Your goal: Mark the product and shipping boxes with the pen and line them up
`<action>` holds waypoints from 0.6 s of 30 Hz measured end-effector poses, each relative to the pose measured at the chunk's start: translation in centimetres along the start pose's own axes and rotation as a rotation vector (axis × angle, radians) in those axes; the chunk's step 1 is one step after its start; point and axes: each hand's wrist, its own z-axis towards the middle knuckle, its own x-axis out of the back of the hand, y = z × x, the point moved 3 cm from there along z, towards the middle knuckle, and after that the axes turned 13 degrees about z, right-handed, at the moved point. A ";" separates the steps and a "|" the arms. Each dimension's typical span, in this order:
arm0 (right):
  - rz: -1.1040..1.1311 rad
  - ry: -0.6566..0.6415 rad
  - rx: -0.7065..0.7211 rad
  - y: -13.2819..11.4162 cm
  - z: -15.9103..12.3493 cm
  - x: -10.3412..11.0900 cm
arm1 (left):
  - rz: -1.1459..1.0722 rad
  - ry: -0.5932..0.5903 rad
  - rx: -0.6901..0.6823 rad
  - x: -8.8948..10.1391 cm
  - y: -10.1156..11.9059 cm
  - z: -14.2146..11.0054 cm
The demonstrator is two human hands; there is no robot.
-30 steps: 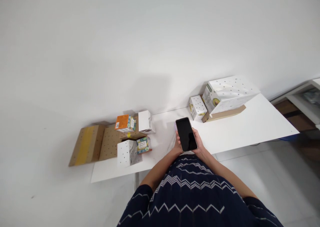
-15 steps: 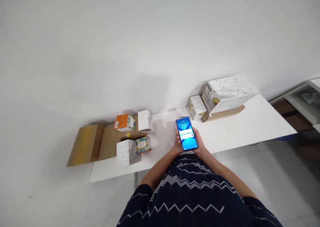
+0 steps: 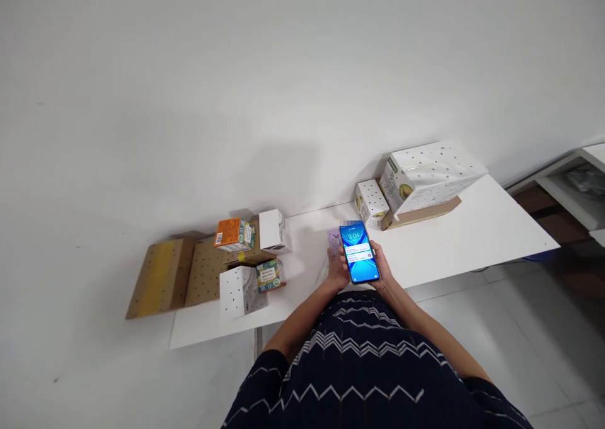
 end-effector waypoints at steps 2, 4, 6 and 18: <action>0.009 0.048 0.047 -0.8 -0.6 1.0 | 0.084 0.011 -0.001 0.5 -0.3 -0.5; 0.006 0.102 0.133 -1.8 -1.4 2.6 | 0.175 0.024 -0.049 1.1 -0.5 -0.9; -0.041 0.196 0.245 -3.1 -2.2 4.7 | 0.238 0.055 -0.102 1.9 -0.5 -1.1; -1.834 1.086 0.361 -7.1 -4.1 15.6 | -0.159 0.154 0.069 10.8 -5.3 7.2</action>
